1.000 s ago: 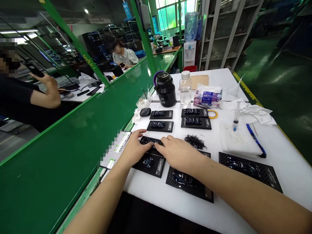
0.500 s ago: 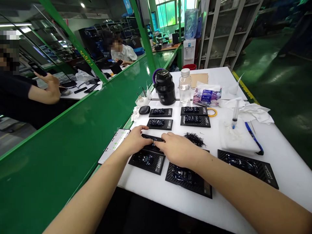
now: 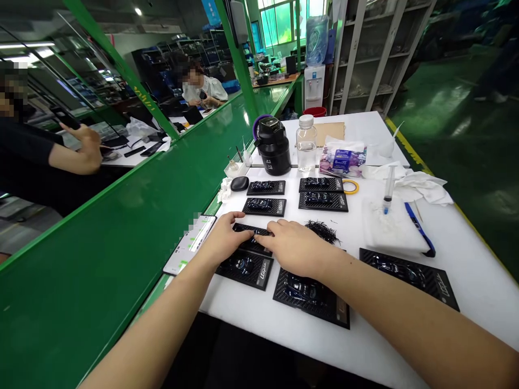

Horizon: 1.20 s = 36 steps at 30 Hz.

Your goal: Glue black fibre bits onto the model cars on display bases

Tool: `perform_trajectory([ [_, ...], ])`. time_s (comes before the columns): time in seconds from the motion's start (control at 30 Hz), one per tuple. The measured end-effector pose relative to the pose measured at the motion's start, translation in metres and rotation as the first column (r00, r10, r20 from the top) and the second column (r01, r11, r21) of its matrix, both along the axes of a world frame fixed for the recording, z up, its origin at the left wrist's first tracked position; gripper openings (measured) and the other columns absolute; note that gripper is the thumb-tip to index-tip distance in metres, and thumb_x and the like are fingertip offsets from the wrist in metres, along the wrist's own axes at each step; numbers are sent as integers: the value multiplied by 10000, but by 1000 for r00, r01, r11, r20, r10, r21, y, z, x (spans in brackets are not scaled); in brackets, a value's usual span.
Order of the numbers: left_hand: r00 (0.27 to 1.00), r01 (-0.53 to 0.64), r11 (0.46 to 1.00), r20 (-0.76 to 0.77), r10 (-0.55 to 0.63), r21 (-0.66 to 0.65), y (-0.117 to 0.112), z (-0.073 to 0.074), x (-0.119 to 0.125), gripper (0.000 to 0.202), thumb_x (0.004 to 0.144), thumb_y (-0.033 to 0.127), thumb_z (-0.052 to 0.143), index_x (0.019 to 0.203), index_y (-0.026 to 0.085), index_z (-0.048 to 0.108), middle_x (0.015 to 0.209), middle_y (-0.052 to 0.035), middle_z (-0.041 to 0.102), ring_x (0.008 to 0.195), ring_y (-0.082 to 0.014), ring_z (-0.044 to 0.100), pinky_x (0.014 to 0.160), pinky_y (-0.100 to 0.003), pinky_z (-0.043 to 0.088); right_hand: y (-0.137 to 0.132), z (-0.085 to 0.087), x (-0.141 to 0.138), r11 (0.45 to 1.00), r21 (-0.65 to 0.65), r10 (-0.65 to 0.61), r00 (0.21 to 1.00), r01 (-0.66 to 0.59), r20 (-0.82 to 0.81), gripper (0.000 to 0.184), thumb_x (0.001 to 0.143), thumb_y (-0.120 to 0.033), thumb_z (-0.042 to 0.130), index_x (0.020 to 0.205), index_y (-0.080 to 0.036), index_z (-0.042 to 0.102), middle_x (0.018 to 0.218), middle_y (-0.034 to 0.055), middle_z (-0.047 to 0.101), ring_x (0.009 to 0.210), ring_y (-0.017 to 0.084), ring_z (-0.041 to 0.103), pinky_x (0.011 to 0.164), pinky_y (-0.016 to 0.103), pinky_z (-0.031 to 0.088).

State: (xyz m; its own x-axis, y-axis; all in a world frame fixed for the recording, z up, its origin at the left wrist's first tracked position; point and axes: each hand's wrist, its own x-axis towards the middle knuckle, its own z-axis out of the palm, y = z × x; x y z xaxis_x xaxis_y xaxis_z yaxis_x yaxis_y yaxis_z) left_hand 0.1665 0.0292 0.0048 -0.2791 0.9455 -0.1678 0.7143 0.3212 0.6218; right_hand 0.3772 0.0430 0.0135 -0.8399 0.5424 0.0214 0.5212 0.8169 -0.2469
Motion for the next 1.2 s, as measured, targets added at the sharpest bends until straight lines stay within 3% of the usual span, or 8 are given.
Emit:
perform_trajectory([
  [0.33,1000,-9,1000,28,9,10,2,1,-1,633,625,419,727,1206,211,588,1310,-128,577,1315,-325,489,1082,-443,381,-2,-2,-4,1000,25,-16,1000,16,-18,390,934,-81,375,1217,-163,630,1058,120,561,1001,242,540,859,381,446],
  [0.57,997,-16,999,73,18,-33,4,2,-2,640,607,429,744,1178,203,564,1273,-116,602,1018,-281,658,833,-385,519,6,-5,1,998,-56,12,999,-14,-48,487,922,-103,388,1349,-228,587,1066,101,578,971,230,541,838,361,434],
  [0.8,999,8,999,38,-10,33,1,-5,-8,777,626,471,763,1299,184,501,1379,-171,533,1330,-333,473,1081,-464,378,2,-4,-2,1000,-16,-10,1000,9,-29,481,927,-126,373,1356,-210,573,1064,114,559,983,246,541,811,357,437],
  [1.0,994,50,993,96,-60,102,-7,-14,-15,678,774,513,604,1360,206,457,1440,-127,504,1361,-273,457,1120,-421,365,-6,0,-10,996,74,-45,999,44,2,373,935,-115,370,1209,-156,619,1047,121,576,982,259,566,849,401,454],
  [1.2,996,83,992,28,-86,95,-11,-11,-11,686,728,479,666,1333,210,487,1439,-114,500,1376,-284,422,1154,-441,323,-9,6,-13,997,68,-41,998,38,53,367,951,-114,372,1232,-149,605,1076,120,598,1003,267,582,875,416,459],
])
